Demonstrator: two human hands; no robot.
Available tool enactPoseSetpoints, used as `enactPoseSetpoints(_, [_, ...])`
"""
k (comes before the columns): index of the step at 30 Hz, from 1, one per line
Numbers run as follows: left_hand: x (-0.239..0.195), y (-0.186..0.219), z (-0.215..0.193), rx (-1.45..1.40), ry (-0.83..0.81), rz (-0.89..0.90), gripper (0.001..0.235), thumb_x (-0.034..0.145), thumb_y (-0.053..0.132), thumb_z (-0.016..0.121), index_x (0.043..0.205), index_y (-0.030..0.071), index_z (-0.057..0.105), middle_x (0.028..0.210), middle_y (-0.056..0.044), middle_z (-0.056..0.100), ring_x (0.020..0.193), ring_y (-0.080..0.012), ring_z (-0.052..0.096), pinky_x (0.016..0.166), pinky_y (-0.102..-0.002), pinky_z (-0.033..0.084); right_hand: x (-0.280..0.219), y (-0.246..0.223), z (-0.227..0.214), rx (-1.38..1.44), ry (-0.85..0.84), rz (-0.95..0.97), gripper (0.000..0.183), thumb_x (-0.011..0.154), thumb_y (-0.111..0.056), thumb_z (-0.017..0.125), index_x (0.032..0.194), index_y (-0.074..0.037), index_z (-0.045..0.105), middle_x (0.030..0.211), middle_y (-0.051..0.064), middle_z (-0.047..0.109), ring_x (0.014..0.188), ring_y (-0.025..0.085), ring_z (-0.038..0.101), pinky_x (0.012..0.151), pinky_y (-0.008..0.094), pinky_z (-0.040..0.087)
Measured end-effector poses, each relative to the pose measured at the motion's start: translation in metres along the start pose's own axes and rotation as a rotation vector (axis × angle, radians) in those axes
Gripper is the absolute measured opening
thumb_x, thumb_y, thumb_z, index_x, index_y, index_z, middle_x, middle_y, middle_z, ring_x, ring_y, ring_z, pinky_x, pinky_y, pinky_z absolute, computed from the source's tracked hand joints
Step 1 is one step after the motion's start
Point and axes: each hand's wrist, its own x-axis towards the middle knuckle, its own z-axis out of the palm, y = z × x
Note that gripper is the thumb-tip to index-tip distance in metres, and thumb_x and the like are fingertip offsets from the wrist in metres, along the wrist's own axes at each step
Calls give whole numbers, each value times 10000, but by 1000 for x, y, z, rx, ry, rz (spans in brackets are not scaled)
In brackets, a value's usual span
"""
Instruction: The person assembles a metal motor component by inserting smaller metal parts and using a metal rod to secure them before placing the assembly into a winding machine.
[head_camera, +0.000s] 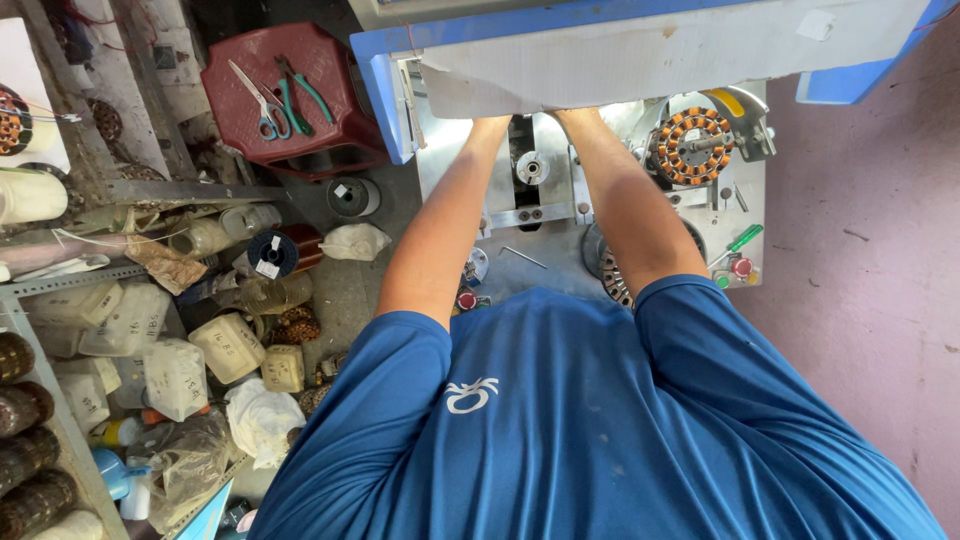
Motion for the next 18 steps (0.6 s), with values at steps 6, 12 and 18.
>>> enactPoseSetpoints(6, [-1, 0, 1, -1, 0, -3, 160, 970, 123, 736, 1102, 63, 668, 1089, -110, 719, 1033, -272, 691, 905, -399, 556, 1, 1, -1, -1, -2, 3, 191, 884, -48, 747, 1049, -46, 652, 1027, 122, 704, 1000, 332, 661, 921, 436, 529])
enactPoseSetpoints(12, [-1, 1, 0, -7, 4, -6, 158, 971, 118, 738, 1100, 61, 667, 1086, -110, 718, 1028, -270, 692, 901, -397, 558, 1, -1, -1, -5, -3, 3, 175, 882, -41, 747, 1034, -47, 659, 1012, 123, 710, 989, 336, 665, 917, 440, 531])
enactPoseSetpoints(18, [1, 3, -1, -12, 13, -4, 156, 972, 113, 740, 1098, 60, 665, 1082, -110, 718, 1023, -269, 694, 897, -396, 560, 2, -8, -3, -11, -5, -3, 159, 881, -34, 746, 1018, -47, 666, 996, 124, 715, 977, 341, 670, 912, 444, 533])
